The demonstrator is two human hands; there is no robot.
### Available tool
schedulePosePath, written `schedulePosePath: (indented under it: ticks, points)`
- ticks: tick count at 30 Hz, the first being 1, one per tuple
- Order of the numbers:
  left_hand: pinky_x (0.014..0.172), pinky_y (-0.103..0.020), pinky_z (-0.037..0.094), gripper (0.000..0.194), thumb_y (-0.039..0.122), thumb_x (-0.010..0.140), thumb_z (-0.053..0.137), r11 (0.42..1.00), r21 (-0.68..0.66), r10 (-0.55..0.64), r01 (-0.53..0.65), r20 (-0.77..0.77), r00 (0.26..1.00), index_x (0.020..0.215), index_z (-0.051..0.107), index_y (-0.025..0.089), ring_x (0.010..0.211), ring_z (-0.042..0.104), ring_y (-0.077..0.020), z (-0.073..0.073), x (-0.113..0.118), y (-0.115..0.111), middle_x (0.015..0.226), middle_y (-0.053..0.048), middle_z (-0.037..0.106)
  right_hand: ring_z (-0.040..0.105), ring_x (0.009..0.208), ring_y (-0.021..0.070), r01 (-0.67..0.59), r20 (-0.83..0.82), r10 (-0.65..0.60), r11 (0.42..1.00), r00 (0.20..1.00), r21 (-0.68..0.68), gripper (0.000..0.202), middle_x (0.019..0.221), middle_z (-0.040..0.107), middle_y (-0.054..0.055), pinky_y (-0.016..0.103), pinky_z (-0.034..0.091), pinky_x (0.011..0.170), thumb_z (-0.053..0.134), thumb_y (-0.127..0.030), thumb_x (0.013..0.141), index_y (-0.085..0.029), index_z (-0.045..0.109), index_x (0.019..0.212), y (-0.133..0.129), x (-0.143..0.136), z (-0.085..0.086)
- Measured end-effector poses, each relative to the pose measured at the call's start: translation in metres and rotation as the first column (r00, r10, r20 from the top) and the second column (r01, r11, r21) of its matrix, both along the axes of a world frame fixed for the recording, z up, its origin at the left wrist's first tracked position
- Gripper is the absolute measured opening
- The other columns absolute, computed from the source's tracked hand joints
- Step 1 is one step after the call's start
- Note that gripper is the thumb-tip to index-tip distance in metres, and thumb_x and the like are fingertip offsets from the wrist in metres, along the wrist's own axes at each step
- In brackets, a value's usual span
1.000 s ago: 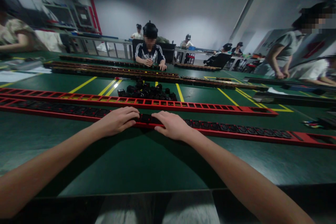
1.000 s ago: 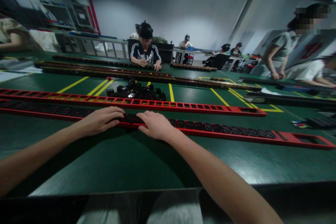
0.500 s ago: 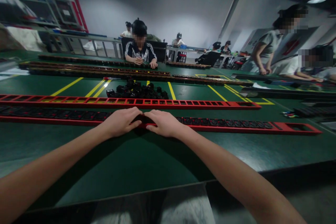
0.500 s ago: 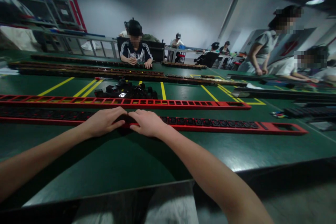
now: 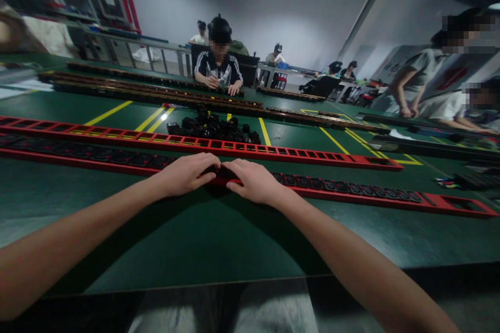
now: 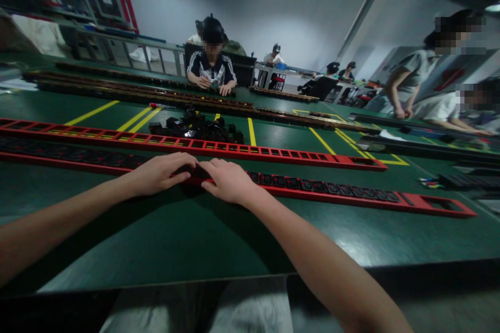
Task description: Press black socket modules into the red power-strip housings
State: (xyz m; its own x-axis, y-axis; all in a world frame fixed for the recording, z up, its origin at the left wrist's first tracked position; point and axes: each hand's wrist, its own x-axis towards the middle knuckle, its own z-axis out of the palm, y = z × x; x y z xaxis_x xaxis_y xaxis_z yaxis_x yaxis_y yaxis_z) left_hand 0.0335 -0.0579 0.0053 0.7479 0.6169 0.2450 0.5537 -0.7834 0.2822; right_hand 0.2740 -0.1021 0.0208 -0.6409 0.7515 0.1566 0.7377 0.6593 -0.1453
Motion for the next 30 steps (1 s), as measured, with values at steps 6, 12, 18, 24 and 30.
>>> schedulePosePath:
  ticks: [6,12,18,24,30]
  points:
    - [0.096,-0.037,0.049,0.024,0.032,0.101,0.043,0.999,0.004,-0.041,0.041,0.0,0.999,0.114,0.06,0.021,0.112,0.063,-0.0234,-0.001,-0.002,0.0,0.124,-0.009,0.067,0.063,0.115,0.0286,-0.001,-0.012,0.001,1.0,1.0,0.002,0.051,0.132,0.065,0.016,0.044,0.051,0.099,0.062,-0.03,0.098,-0.013,0.051,0.144,0.0,-0.001,0.0]
    - [0.097,-0.037,0.049,0.025,0.034,0.102,0.042,0.998,0.024,-0.066,0.066,0.01,0.998,0.113,0.061,0.022,0.114,0.062,-0.0236,-0.003,-0.003,0.002,0.126,-0.009,0.066,0.064,0.113,0.0282,-0.008,-0.009,0.008,1.0,1.0,0.01,0.05,0.13,0.065,0.014,0.043,0.052,0.096,0.061,-0.031,0.098,-0.015,0.051,0.144,0.001,0.001,-0.001]
    - [0.099,-0.037,0.049,0.028,0.035,0.103,0.04,0.995,0.036,-0.09,0.089,0.022,0.996,0.11,0.063,0.022,0.114,0.062,-0.0231,0.0,-0.002,0.001,0.126,-0.008,0.066,0.063,0.115,0.0286,-0.027,-0.023,0.028,0.999,0.999,0.02,0.05,0.131,0.065,0.015,0.043,0.052,0.097,0.061,-0.03,0.098,-0.014,0.05,0.144,0.001,0.002,-0.003]
    - [0.091,-0.033,0.051,0.026,0.033,0.1,0.041,0.998,0.016,-0.069,0.068,0.059,0.996,0.108,0.063,0.022,0.103,0.063,-0.0215,-0.005,-0.003,0.004,0.115,-0.007,0.066,0.064,0.116,0.0284,-0.013,0.005,0.012,1.0,1.0,0.022,0.051,0.131,0.065,0.014,0.043,0.052,0.096,0.061,-0.033,0.098,-0.016,0.048,0.144,0.001,0.0,-0.003]
    - [0.089,-0.034,0.052,0.022,0.037,0.097,0.048,0.997,-0.044,-0.052,0.057,0.107,0.993,0.107,0.062,0.024,0.103,0.064,-0.0229,-0.011,-0.003,0.011,0.113,-0.006,0.066,0.064,0.115,0.0294,-0.017,0.017,0.017,0.999,1.0,0.042,0.048,0.13,0.065,0.015,0.044,0.054,0.092,0.06,-0.034,0.099,-0.015,0.05,0.142,0.001,0.001,-0.005]
